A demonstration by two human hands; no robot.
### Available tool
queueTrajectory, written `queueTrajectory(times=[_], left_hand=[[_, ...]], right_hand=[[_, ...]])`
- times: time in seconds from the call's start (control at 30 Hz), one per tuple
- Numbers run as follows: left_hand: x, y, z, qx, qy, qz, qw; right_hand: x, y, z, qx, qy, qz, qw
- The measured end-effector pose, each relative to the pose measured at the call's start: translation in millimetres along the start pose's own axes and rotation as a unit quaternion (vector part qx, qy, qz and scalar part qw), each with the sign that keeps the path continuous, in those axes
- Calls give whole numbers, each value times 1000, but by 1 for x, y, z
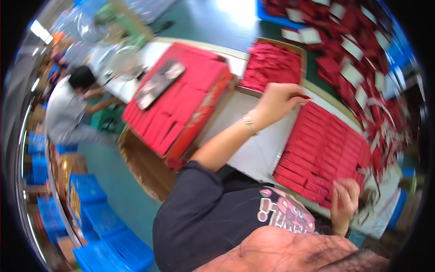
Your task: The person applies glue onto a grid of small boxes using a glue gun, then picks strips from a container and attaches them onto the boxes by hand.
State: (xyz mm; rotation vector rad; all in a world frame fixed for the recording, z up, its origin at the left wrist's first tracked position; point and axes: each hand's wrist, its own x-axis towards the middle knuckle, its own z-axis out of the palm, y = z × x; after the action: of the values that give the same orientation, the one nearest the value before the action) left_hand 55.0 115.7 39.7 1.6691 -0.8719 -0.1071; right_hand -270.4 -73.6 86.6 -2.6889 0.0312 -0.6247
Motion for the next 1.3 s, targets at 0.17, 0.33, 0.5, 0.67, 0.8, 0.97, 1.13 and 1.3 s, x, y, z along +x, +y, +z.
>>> queueTrajectory(times=[0.17,0.33,0.5,0.67,0.8,0.97,1.13,1.3], left_hand=[[-53,43,18,-241,-130,-145,951],[-86,50,43,-217,-115,-80,966],[-93,60,47,57,-84,346,933],[-106,58,59,59,-122,423,896],[-119,50,62,48,-161,430,887],[-141,37,52,108,-147,405,896],[-135,49,57,202,-224,339,891],[-137,49,70,280,-251,309,873]], right_hand=[[25,-25,15,118,91,81,986],[28,-31,21,201,51,151,967],[12,-33,27,442,26,301,845],[-8,-31,31,456,11,343,821],[-27,-28,19,431,5,379,819],[-56,-7,8,410,-9,415,812],[-42,2,25,415,16,439,797],[-31,9,33,343,-15,430,835]])
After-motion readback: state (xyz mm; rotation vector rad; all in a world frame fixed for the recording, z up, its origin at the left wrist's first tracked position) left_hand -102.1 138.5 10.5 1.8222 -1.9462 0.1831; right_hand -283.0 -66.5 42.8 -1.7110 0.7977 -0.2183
